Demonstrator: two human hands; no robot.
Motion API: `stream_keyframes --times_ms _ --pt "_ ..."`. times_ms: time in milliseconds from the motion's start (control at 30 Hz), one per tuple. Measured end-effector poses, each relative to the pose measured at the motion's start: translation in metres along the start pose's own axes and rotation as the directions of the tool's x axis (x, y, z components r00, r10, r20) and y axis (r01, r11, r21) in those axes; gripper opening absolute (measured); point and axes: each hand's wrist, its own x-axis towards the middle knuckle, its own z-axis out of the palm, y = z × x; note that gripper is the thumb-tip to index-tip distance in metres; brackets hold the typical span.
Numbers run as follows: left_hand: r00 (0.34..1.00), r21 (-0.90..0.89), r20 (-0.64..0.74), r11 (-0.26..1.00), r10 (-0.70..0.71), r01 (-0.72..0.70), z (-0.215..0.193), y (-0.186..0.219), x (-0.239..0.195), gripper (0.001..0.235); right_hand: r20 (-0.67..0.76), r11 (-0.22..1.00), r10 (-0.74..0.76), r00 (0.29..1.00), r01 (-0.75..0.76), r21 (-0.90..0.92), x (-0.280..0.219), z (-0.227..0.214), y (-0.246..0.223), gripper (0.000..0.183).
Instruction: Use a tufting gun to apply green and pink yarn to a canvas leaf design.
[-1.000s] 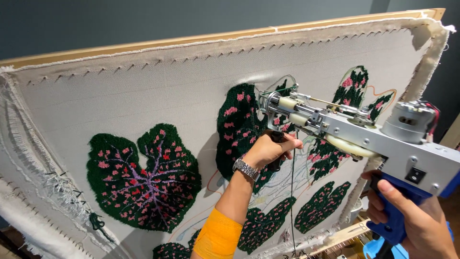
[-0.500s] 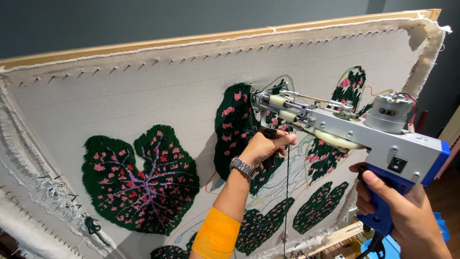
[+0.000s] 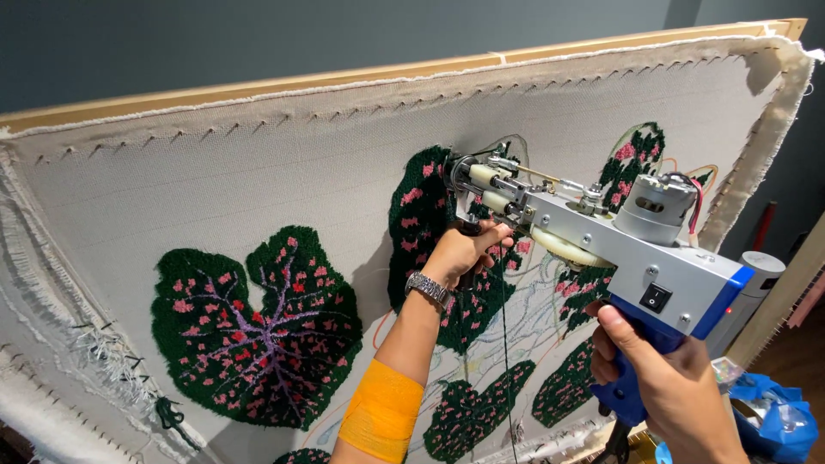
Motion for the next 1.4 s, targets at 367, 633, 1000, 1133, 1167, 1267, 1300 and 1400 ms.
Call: stream_keyframes --times_ms 367,633,1000,1133,1167,1267,1300,1400 --pt "0.999 0.033 0.013 0.998 -0.053 0.052 0.004 -0.002 -0.004 0.032 0.055 1.0 0.025 0.998 -0.026 0.007 0.009 -0.026 0.021 0.035" --pt "0.999 -0.039 0.024 0.999 -0.022 0.023 0.041 0.013 -0.039 0.028 0.115 0.999 0.009 0.993 -0.014 0.037 0.011 -0.102 0.034 0.039" --pt "0.998 -0.156 0.038 0.987 0.051 -0.045 0.047 -0.003 -0.034 0.026 0.098 0.999 0.02 0.995 -0.017 -0.027 0.008 -0.103 0.024 0.037" --pt "0.998 -0.159 0.028 0.986 0.061 -0.056 0.049 -0.002 -0.035 0.026 0.103 1.0 0.011 0.995 -0.008 -0.028 0.009 -0.104 0.026 0.037" --pt "0.999 -0.151 0.017 0.987 0.048 -0.045 0.049 -0.002 -0.035 0.026 0.107 1.0 0.01 0.994 -0.007 -0.022 0.01 -0.106 0.027 0.037" --pt "0.999 -0.152 0.008 0.988 0.036 -0.035 0.049 -0.005 -0.033 0.027 0.105 1.0 0.015 0.994 -0.013 -0.02 0.009 -0.104 0.024 0.037" --pt "0.999 -0.157 0.008 0.987 0.041 -0.039 0.049 -0.007 -0.031 0.028 0.103 1.0 0.018 0.994 -0.016 -0.021 0.009 -0.101 0.022 0.037" --pt "1.0 -0.122 -0.013 0.993 -0.001 -0.001 0.046 0.004 -0.035 0.028 0.063 0.997 0.024 0.998 -0.02 -0.074 0.008 -0.09 0.018 0.036"
